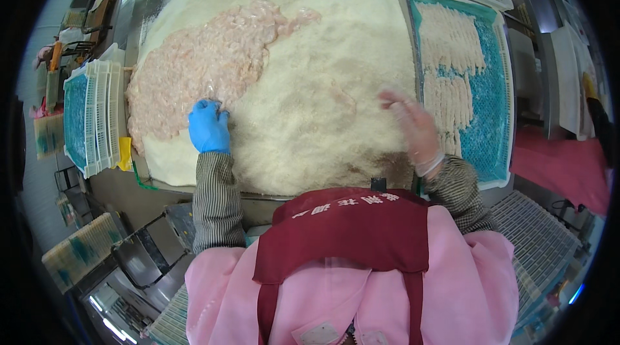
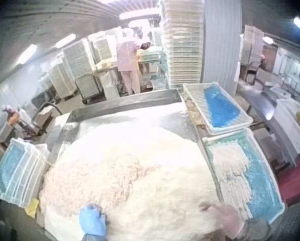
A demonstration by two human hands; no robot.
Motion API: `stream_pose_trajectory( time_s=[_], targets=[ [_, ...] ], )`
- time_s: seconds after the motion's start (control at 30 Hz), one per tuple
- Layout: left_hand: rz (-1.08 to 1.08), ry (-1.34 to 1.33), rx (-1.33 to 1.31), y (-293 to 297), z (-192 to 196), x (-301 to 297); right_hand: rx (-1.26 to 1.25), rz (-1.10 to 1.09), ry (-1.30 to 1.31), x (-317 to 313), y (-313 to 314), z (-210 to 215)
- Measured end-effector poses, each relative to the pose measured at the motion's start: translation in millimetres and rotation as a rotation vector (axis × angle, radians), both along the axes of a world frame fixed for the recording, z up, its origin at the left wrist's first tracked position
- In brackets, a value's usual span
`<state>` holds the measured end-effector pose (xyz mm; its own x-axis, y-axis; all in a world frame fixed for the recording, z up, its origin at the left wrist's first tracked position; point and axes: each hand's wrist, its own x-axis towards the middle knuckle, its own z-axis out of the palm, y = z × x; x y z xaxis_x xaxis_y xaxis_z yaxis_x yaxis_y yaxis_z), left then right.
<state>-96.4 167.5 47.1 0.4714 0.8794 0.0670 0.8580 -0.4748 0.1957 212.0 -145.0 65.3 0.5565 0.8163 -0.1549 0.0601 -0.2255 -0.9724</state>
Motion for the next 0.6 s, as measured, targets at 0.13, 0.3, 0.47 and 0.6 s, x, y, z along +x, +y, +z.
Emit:
stream_pose_trajectory(
  time_s=[0.13,0.3,0.47,0.6],
  targets=[
    [-0.055,-0.200,-0.257,-44.2,-11.0,-16.1,0.062,0.150,0.168,-47.7,27.4,-2.3],
    [-0.224,-0.282,-0.239,-86.6,-26.6,-41.4,-0.062,0.344,0.241,-76.3,36.9,-17.0],
    [0.078,-0.229,0.052,-59.0,-13.7,-8.9,-0.186,0.531,0.186,-94.5,50.3,-27.8],
    [0.181,-0.178,-0.002,-32.5,-20.5,20.4,-0.155,0.631,0.207,-114.1,55.6,-52.9]
  ],
)
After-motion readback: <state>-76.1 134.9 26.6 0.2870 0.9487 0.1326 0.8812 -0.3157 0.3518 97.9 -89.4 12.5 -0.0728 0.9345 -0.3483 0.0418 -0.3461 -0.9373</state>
